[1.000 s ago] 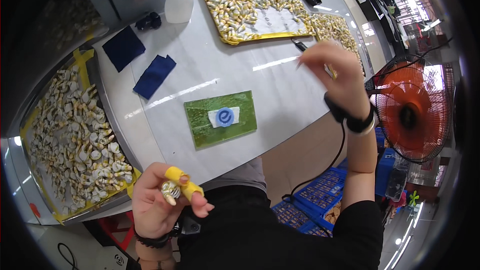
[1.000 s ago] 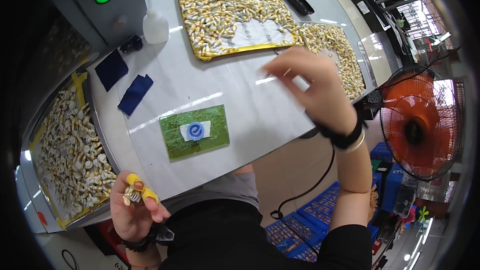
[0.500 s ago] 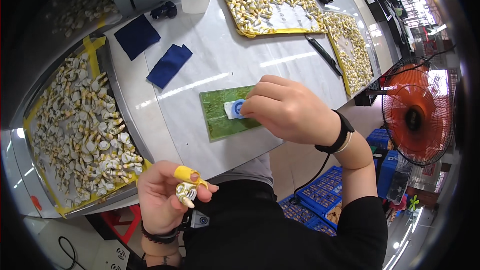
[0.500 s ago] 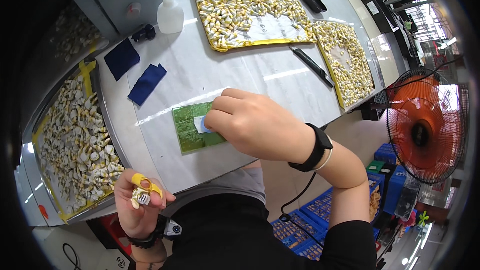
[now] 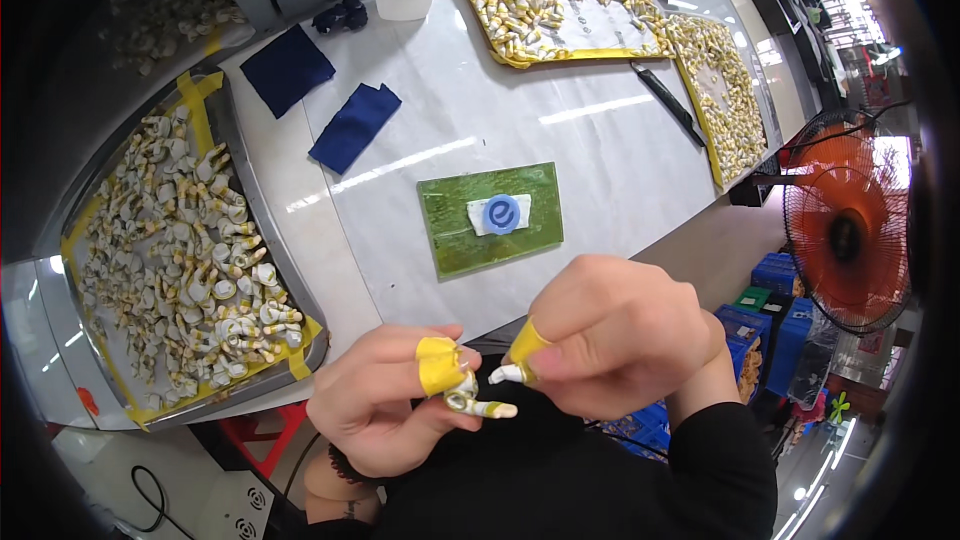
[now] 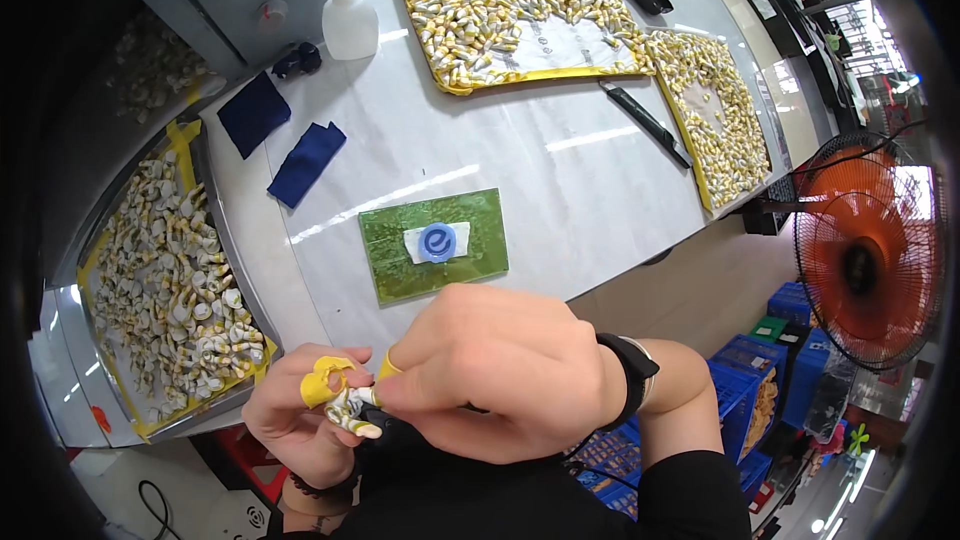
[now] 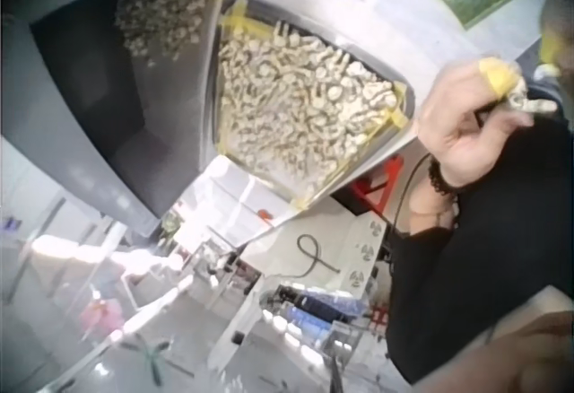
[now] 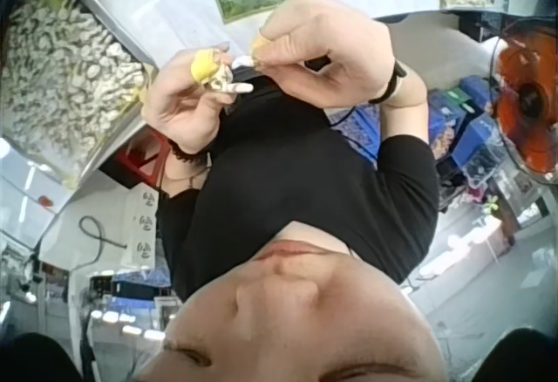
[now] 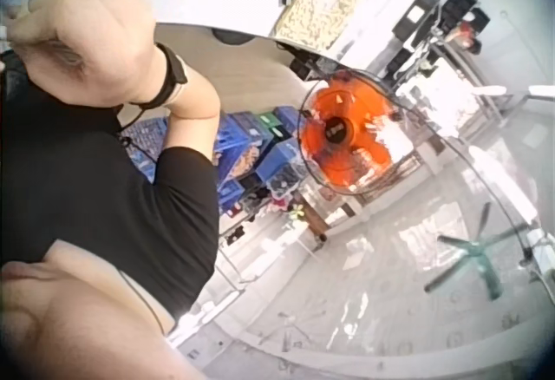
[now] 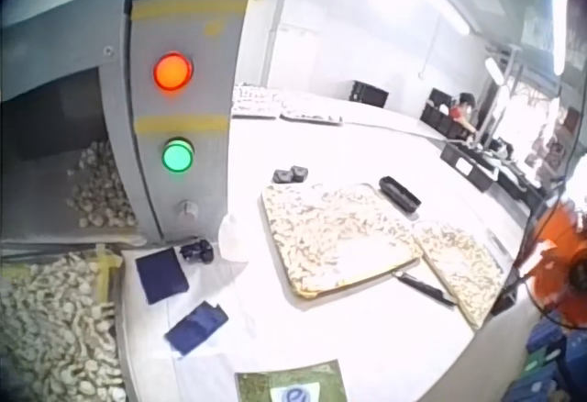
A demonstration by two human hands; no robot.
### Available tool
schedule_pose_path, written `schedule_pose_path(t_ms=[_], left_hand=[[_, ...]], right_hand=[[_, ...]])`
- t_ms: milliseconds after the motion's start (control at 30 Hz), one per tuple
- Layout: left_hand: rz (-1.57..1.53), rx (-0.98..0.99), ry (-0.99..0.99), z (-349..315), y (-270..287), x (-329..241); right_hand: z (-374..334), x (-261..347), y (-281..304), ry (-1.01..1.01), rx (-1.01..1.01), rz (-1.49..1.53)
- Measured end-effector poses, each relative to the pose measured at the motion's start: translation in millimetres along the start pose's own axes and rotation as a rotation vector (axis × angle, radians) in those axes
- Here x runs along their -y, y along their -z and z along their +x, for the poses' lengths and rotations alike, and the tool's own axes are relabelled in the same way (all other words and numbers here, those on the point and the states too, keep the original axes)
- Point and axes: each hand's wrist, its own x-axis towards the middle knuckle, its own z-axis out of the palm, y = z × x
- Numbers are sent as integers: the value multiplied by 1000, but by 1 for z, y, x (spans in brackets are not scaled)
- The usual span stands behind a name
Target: The person repeatedly picks small white-and-yellow cylindrical objects from a tray, applies a small amount of blue paste from a green pad to the object's tip, and places the treated object onto a second tray. This cycle continues throughout the clip.
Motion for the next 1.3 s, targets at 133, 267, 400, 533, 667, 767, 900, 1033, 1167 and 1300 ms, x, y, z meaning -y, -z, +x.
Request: schedule_pose_path(t_ms=[133, 267, 400, 533, 667, 767, 900, 1033, 1167, 1300], left_hand=[[-17, -15, -7, 0, -4, 0], [13, 1, -26, 1, -7, 0], [149, 66, -85, 4, -5, -7], [197, 62, -117, 4, -4, -8], [190, 67, -125, 5, -6, -8], [221, 81, -113, 4, -5, -8], [375, -18, -186, 10, -11, -7], [306, -38, -264, 6, -8, 3], [43, -6, 14, 6, -6, -6], [-90, 37, 168, 5, -5, -10]], right_hand=[[-4, 1, 1, 13, 78, 22], [-1, 1, -2, 47, 99, 15], [3, 1, -8, 68, 9, 31], [5, 1, -6, 56, 42, 51], [2, 3, -5, 69, 49, 73], [2, 1, -4, 103, 33, 36], [0, 1, -7, 191, -32, -137], [-1, 2, -7, 195, -23, -121], [6, 0, 1, 2, 9, 31], [8, -6, 5, -109, 103, 141]])
